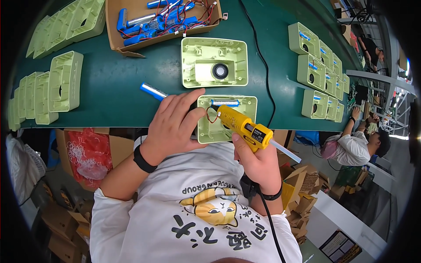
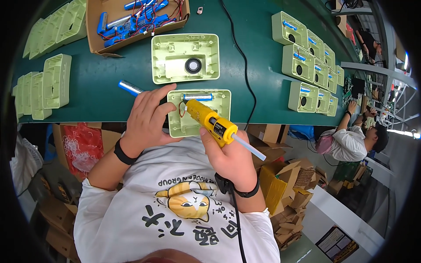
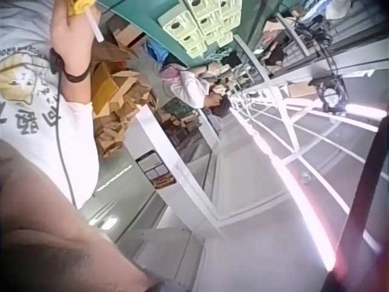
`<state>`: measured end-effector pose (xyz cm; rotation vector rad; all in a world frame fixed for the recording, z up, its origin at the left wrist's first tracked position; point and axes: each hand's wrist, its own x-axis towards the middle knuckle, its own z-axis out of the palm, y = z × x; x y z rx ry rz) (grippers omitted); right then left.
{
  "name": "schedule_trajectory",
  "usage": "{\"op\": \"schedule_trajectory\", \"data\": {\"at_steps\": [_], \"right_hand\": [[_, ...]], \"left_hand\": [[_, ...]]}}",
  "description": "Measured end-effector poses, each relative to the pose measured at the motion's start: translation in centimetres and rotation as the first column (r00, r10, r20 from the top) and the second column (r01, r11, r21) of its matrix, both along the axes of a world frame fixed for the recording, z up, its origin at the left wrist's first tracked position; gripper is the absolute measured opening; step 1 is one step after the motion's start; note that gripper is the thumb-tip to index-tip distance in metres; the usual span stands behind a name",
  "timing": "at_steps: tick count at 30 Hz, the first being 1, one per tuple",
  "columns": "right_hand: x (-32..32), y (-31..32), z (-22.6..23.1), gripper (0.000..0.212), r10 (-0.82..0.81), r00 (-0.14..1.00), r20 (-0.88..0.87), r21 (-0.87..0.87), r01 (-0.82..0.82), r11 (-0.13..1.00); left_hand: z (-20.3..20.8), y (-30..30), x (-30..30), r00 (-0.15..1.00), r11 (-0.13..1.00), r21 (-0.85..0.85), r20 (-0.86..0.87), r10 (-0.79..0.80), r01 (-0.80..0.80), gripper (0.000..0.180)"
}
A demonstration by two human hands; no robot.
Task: Using a hot glue gun to secure electronic components inside green plastic housings at a factory workbench.
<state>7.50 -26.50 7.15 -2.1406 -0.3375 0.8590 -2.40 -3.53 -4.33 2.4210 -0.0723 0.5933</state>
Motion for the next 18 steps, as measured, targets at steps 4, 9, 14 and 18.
{"op": "schedule_trajectory", "data": {"at_steps": [4,9,14,18], "right_hand": [[-0.2,0.2,0.1,0.021,0.047,0.985,0.164,0.043,-0.055,0.998],[-0.3,0.0,0.4,0.021,0.029,0.988,0.152,0.006,-0.031,1.000],[-0.1,-1.1,0.1,0.030,-0.026,0.997,0.076,0.099,0.018,0.995],[0.4,-0.7,0.4,0.033,0.050,0.998,0.042,0.043,-0.052,0.998]], "left_hand": [[0.1,0.0,-0.1,1.000,1.000,-0.007,0.001,-0.003,0.003,0.079],[-0.2,-0.1,-0.3,1.000,1.000,-0.007,0.001,0.007,-0.007,0.082],[0.0,-0.2,0.0,1.000,1.000,-0.010,0.014,-0.004,0.004,0.084],[-0.2,-0.2,-0.2,1.000,1.000,0.013,0.003,0.016,-0.016,0.086]]}}
